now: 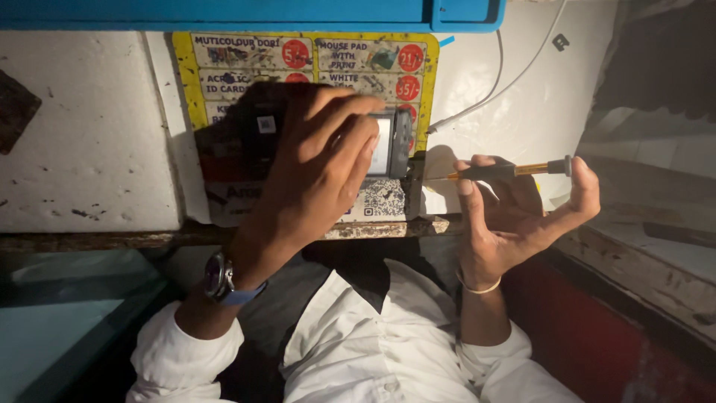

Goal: The person repairs a mobile phone by using a screwdriver to manipulate internal components and fasteners while the device rests on a service mat.

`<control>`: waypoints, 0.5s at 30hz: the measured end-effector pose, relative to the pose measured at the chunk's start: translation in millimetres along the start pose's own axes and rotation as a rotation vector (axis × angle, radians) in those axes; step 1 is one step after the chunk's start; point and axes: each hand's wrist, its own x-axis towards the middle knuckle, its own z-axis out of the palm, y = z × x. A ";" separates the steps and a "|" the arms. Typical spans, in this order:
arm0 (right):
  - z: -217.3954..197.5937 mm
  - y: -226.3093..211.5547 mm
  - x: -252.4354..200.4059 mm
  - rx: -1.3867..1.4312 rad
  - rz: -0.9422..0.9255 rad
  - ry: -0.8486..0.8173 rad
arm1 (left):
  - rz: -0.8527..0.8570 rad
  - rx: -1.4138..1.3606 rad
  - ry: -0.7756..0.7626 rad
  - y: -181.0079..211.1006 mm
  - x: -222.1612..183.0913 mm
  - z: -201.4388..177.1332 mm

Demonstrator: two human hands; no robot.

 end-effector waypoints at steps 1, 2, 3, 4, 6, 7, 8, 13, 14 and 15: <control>-0.3 -0.1 -0.1 0.001 0.006 -0.002 | -0.008 -0.027 -0.016 0.5 -0.6 -0.1; -0.6 -0.4 0.0 0.003 0.019 -0.004 | -0.016 -0.054 -0.032 1.3 -1.2 -0.3; -0.3 -0.6 0.6 -0.006 0.017 -0.007 | -0.006 -0.066 -0.021 2.2 -2.4 -1.8; 0.3 -1.0 1.3 -0.014 0.014 -0.009 | 0.004 -0.078 -0.009 3.1 -4.0 -3.7; 1.8 -1.8 3.5 -0.019 0.000 -0.002 | 0.006 -0.141 0.025 4.6 -5.4 -4.3; 2.5 -2.6 2.9 -0.003 0.010 0.007 | -0.004 -0.194 0.045 5.7 -5.8 -2.7; 3.3 -3.7 1.3 0.055 0.048 0.025 | -0.015 -0.247 0.065 6.6 -6.3 -1.4; 8.8 -8.1 1.4 0.172 0.142 0.105 | -0.021 -0.361 0.081 15.7 -10.0 2.6; 10.9 -9.6 1.4 0.165 0.112 0.108 | -0.029 -0.400 0.082 17.0 -10.2 3.6; 13.3 -9.9 2.0 0.158 0.091 0.111 | -0.022 -0.405 0.087 17.5 -10.0 4.9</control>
